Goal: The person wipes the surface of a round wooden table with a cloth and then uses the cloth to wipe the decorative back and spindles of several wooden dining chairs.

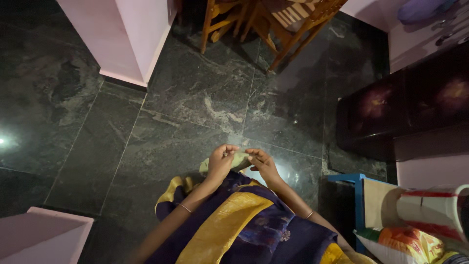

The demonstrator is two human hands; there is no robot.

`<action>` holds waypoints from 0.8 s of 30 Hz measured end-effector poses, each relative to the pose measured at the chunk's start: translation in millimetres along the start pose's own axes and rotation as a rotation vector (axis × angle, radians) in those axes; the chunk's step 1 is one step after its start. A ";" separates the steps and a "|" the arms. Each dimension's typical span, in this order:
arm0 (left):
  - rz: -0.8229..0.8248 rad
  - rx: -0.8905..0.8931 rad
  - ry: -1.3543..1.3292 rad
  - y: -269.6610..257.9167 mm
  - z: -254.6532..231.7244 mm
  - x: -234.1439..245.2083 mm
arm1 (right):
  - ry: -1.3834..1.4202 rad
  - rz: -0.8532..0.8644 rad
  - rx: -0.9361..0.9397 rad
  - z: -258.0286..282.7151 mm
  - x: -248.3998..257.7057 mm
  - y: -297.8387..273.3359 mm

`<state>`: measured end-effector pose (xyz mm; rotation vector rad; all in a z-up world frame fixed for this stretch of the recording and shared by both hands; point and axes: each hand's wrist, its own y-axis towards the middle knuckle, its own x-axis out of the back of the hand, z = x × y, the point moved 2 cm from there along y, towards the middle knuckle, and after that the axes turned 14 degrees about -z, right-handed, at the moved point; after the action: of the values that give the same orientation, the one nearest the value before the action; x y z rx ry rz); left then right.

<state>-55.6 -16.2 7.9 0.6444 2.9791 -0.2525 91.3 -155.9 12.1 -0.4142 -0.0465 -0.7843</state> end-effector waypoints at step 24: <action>0.113 0.060 0.130 19.9 3.7 -68.4 | 0.101 -0.098 0.124 -22.0 49.4 22.8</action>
<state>14.9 -26.5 9.3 0.8649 3.0542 -0.3040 139.8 -183.2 -6.4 -0.2562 -0.0209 -0.8929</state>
